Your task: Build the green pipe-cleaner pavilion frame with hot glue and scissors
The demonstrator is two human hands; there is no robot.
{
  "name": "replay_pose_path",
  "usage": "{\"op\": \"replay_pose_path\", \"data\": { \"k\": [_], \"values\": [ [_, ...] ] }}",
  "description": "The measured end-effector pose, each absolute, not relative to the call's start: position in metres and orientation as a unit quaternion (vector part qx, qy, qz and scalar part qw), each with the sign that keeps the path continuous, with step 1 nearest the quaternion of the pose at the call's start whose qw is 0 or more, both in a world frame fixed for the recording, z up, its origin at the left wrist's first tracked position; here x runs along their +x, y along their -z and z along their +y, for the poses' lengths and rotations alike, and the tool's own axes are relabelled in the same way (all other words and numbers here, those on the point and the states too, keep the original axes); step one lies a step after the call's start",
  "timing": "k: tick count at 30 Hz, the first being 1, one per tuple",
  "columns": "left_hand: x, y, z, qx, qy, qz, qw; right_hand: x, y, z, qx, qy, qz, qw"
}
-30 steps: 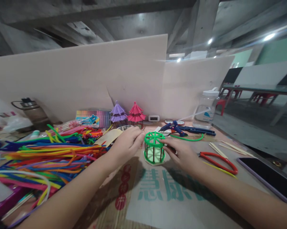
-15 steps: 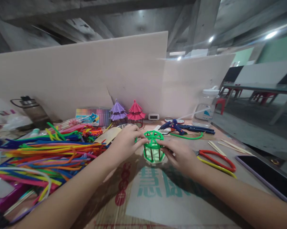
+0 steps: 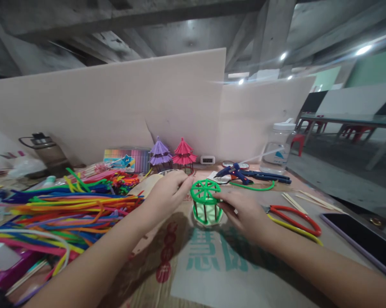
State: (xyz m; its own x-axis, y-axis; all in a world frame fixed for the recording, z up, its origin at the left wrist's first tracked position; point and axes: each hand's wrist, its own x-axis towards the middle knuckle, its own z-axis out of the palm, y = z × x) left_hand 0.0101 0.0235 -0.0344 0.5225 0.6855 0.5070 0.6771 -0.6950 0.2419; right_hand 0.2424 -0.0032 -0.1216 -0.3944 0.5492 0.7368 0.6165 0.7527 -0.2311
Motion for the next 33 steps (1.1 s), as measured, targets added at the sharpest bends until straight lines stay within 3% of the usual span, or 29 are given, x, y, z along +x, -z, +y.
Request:
{"op": "replay_pose_path", "data": {
  "k": [4,15,33],
  "values": [
    [0.007,0.032,0.019,0.895,-0.31,0.319,0.039,0.245,0.121,0.001,-0.371,0.004,-0.823,0.43],
    [0.021,0.07,0.026,0.909,-0.313,0.274,-0.019,0.247,0.122,0.003,-0.382,-0.029,-0.822,0.421],
    [0.021,0.073,0.031,0.916,-0.315,0.213,-0.129,0.252,0.129,0.005,-0.332,0.027,-0.826,0.454]
  ]
}}
